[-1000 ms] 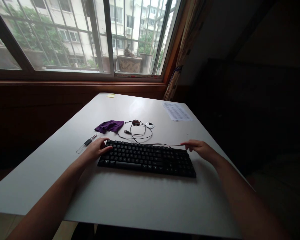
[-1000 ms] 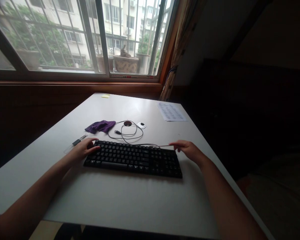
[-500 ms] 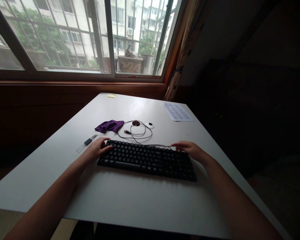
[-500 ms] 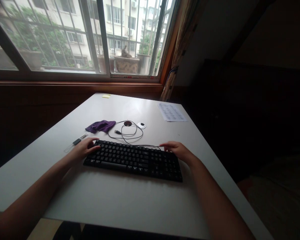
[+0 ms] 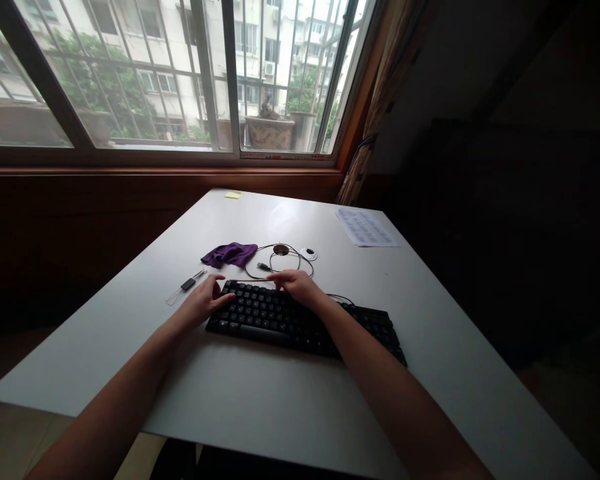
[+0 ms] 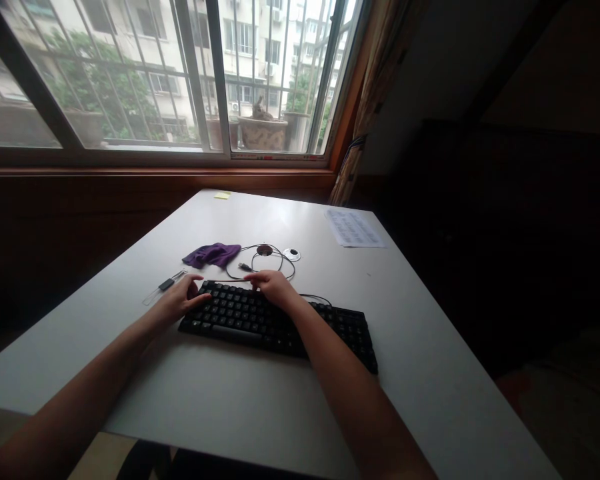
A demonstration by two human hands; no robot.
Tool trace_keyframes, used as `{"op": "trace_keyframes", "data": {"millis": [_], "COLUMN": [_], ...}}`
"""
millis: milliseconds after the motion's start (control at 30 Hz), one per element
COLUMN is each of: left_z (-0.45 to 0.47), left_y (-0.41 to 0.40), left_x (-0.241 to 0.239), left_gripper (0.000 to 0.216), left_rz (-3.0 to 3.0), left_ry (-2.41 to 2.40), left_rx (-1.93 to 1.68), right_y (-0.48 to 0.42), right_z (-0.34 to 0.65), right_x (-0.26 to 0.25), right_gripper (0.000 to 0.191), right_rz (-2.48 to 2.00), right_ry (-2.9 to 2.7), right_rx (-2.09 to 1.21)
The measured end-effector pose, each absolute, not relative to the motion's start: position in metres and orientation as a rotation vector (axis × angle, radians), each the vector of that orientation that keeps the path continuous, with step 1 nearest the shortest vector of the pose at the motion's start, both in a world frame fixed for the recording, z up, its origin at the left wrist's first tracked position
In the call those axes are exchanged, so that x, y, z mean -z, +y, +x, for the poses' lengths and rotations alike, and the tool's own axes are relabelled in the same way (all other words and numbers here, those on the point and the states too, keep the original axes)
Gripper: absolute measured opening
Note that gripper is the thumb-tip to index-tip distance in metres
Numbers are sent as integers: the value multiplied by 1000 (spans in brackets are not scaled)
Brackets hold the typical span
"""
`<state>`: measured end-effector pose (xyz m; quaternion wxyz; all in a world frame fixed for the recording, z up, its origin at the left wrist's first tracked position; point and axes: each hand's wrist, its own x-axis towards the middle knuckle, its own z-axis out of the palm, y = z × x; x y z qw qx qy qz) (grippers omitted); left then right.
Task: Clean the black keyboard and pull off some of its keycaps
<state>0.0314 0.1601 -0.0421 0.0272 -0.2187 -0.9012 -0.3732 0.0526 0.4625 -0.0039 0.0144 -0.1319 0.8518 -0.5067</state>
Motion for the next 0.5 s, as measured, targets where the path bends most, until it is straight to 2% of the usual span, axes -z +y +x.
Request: {"op": "trace_keyframes", "data": {"millis": [167,267,400,500], "left_z": [34,39,58,78], "left_y": [159,159,168,183], "left_x": [48,38,8,-7], "left_gripper": [50,43,28,42], "left_rz": [-609,-675,-1050,-1600], "left_ry": [-2718,-2636,-2422,-2322], "left_rx": [1197,1058,725,599], "right_y": [455,470,502,529], "right_z": [52,55,63,73], "right_x": [1,0,0,-1], "right_gripper": [38,41,46,47], "right_rz": [-428,-470,-565,-587], "right_ry": [2680,2713,2760,2785], "right_rx": [1511,1472,1397,1360]}}
